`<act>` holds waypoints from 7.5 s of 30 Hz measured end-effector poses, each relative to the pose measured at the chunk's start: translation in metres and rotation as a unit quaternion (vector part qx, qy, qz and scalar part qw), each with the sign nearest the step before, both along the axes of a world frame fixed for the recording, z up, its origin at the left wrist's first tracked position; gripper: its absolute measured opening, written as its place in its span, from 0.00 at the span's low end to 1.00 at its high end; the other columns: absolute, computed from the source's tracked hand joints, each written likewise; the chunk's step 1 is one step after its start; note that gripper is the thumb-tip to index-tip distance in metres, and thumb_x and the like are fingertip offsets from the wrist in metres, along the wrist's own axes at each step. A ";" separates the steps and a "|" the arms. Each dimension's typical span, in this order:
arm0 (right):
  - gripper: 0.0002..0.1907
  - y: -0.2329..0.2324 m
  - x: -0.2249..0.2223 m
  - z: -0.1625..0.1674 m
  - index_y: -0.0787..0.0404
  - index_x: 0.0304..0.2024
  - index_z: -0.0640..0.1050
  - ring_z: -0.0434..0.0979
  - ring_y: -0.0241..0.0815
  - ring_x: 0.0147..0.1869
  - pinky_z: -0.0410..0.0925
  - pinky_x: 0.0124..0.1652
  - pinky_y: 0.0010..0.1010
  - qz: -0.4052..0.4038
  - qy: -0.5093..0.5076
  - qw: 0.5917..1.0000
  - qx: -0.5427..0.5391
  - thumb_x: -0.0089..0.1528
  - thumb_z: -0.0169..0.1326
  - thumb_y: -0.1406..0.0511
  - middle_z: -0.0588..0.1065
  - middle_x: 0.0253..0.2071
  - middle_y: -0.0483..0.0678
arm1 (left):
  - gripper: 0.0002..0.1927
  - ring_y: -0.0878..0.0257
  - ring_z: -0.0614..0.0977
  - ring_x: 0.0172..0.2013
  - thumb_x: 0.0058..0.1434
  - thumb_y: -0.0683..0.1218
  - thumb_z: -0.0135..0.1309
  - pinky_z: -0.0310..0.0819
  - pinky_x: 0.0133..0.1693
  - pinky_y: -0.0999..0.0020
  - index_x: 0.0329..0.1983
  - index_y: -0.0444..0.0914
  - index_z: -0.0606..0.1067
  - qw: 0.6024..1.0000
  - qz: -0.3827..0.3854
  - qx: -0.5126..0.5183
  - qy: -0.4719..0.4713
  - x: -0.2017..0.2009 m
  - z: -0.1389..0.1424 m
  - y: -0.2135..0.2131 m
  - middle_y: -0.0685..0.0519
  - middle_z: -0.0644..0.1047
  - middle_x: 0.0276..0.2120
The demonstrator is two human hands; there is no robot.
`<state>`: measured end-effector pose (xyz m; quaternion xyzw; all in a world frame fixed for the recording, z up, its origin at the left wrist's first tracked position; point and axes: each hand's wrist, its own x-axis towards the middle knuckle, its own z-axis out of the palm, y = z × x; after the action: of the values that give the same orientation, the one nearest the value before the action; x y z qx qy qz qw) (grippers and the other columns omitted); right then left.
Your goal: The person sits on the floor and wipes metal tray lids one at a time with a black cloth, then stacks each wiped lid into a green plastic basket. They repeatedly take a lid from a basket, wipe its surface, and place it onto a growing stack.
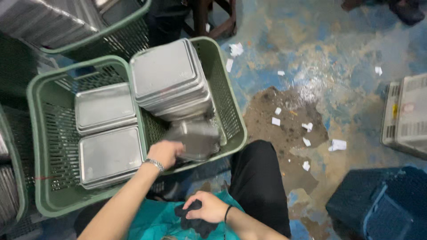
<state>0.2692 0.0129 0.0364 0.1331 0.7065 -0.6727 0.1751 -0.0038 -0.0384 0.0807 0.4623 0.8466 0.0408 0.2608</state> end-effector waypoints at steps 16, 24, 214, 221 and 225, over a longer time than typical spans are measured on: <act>0.20 0.033 0.057 0.120 0.65 0.53 0.75 0.75 0.39 0.52 0.68 0.52 0.31 -0.146 0.050 0.913 -0.377 0.59 0.59 0.66 0.76 0.48 0.49 | 0.22 0.48 0.84 0.40 0.57 0.50 0.61 0.77 0.44 0.53 0.54 0.44 0.71 0.944 0.221 0.217 -0.115 0.058 0.073 -0.032 0.48 0.81 0.37; 0.27 0.094 0.098 0.214 0.58 0.62 0.75 0.80 0.42 0.56 0.70 0.55 0.32 -0.245 0.073 0.914 0.316 0.60 0.51 0.61 0.76 0.60 0.48 | 0.30 0.63 0.77 0.53 0.61 0.46 0.59 0.71 0.56 0.65 0.66 0.35 0.66 0.771 0.179 0.319 -0.521 0.116 0.025 -0.088 0.51 0.78 0.52; 0.35 0.036 0.101 0.176 0.51 0.64 0.74 0.55 0.63 0.79 0.45 0.71 0.59 0.153 0.237 0.871 0.403 0.51 0.55 0.61 0.65 0.73 0.53 | 0.22 0.66 0.79 0.55 0.73 0.47 0.42 0.70 0.57 0.71 0.66 0.34 0.69 0.781 0.193 0.367 -0.468 0.140 0.008 -0.109 0.50 0.80 0.55; 0.42 0.023 0.019 0.116 0.59 0.65 0.68 0.59 0.70 0.69 0.52 0.63 0.59 -0.081 0.223 0.771 0.591 0.53 0.61 0.48 0.64 0.66 0.64 | 0.23 0.66 0.79 0.56 0.73 0.46 0.42 0.70 0.57 0.70 0.68 0.33 0.67 0.819 0.132 0.370 -0.418 0.144 0.050 -0.086 0.48 0.79 0.56; 0.24 0.068 -0.003 0.130 0.58 0.56 0.77 0.78 0.57 0.54 0.69 0.51 0.39 -0.168 0.029 0.870 0.463 0.63 0.51 0.53 0.78 0.51 0.56 | 0.23 0.67 0.78 0.51 0.72 0.45 0.45 0.72 0.54 0.71 0.68 0.33 0.69 0.765 0.171 0.375 -0.495 0.149 0.051 -0.100 0.48 0.80 0.54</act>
<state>0.2659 0.0807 0.1668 0.2962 0.9086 -0.2913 -0.0428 0.1449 -0.1380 0.1319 0.2868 0.5824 0.6216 0.4383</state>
